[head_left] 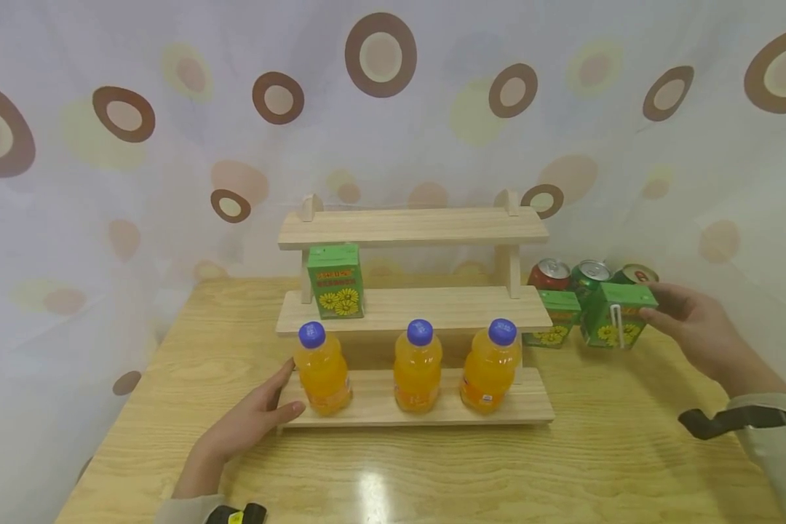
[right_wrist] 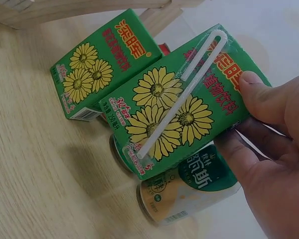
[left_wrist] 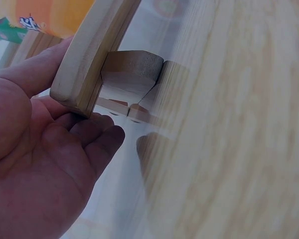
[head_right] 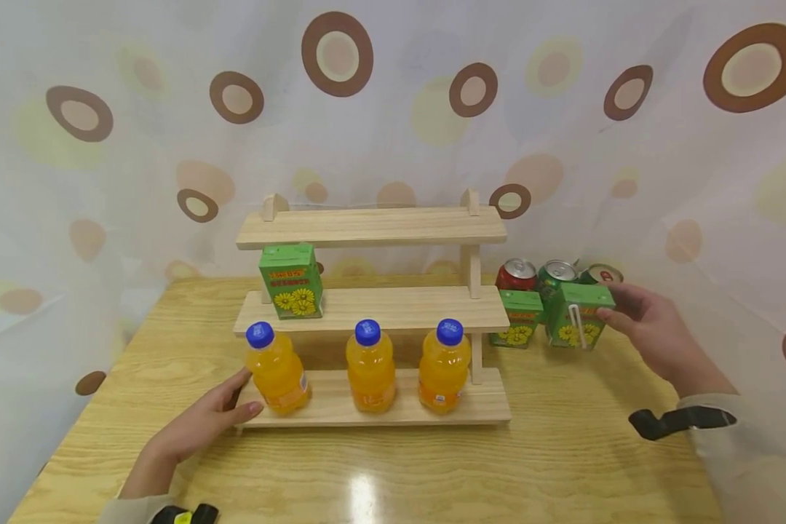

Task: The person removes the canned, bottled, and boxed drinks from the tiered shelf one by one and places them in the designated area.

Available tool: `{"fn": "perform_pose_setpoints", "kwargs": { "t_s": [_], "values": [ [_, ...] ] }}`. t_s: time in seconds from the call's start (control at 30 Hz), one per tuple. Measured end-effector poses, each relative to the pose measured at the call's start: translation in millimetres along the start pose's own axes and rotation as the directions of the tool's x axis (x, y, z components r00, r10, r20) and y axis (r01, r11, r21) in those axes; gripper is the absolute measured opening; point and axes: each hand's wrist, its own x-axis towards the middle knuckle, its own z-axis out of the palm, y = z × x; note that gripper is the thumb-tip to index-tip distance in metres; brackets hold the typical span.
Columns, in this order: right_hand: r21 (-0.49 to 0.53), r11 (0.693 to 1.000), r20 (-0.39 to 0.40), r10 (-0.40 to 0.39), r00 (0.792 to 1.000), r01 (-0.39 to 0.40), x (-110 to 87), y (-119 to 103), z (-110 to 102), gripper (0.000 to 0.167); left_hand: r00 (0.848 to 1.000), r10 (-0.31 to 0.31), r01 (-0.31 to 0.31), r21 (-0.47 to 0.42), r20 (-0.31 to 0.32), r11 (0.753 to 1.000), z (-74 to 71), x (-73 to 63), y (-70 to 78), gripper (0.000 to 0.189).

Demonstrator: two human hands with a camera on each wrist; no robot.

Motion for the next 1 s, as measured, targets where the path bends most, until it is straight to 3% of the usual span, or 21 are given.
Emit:
{"fn": "perform_pose_setpoints", "kwargs": {
  "t_s": [0.6, 1.0],
  "values": [
    [0.062, 0.997, 0.000, -0.041, 0.999, 0.041, 6.1, 18.2, 18.0, 0.045, 1.000, 0.018, -0.018, -0.005, 0.007, 1.000, -0.6, 0.5, -1.9, 0.084],
    [0.016, 1.000, 0.033, -0.012, 0.999, 0.012, 9.7, 27.9, 21.1, 0.049, 1.000, 0.013, -0.013, 0.010, -0.003, 1.000, -0.6, 0.7, -2.2, 0.086]
  ]
}}
